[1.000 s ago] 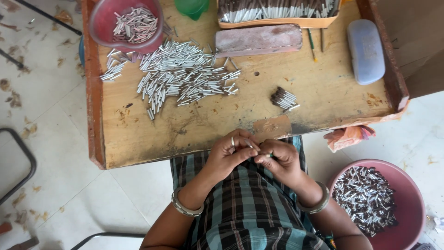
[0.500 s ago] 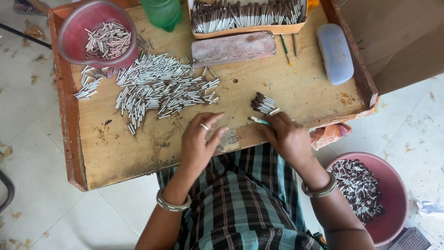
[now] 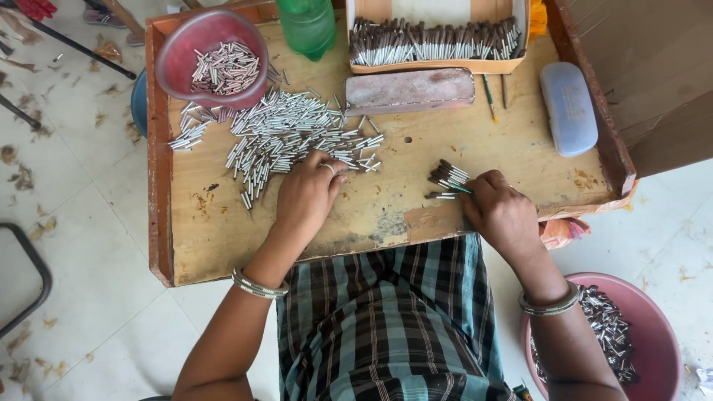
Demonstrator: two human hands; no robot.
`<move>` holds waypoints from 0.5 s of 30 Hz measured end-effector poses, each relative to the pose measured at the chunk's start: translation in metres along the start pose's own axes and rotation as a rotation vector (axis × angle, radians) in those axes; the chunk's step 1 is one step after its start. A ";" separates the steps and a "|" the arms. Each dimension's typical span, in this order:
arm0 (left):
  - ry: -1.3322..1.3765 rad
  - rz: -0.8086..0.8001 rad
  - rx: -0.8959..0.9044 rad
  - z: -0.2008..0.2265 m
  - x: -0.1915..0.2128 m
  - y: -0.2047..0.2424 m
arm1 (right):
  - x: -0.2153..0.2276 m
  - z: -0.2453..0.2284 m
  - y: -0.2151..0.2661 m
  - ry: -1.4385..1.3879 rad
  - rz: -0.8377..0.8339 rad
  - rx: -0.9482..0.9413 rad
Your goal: Assembling small metal components by sliding metal tubes onto thin rods.
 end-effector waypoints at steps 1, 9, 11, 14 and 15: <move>0.002 0.003 -0.006 -0.001 -0.001 -0.004 | 0.000 0.000 0.000 0.004 0.004 -0.003; 0.004 -0.088 -0.053 0.001 -0.009 -0.016 | 0.012 -0.014 -0.004 -0.105 0.054 -0.071; -0.006 -0.092 -0.056 0.003 -0.009 -0.013 | 0.007 -0.020 -0.004 -0.078 0.040 -0.045; -0.031 -0.023 -0.072 0.002 -0.005 -0.011 | 0.001 -0.029 -0.006 -0.074 0.008 -0.002; -0.043 0.042 -0.090 0.001 -0.003 -0.007 | -0.001 -0.033 -0.005 -0.098 -0.012 0.008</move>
Point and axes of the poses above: each hand's wrist, its own y-axis away from the middle knuckle, its own x-axis out of the back of the hand, z = x × y, the point moved 3 cm from there along -y, towards the middle knuckle, and after that the axes turned 10 degrees about -x, right-handed, at the moved point
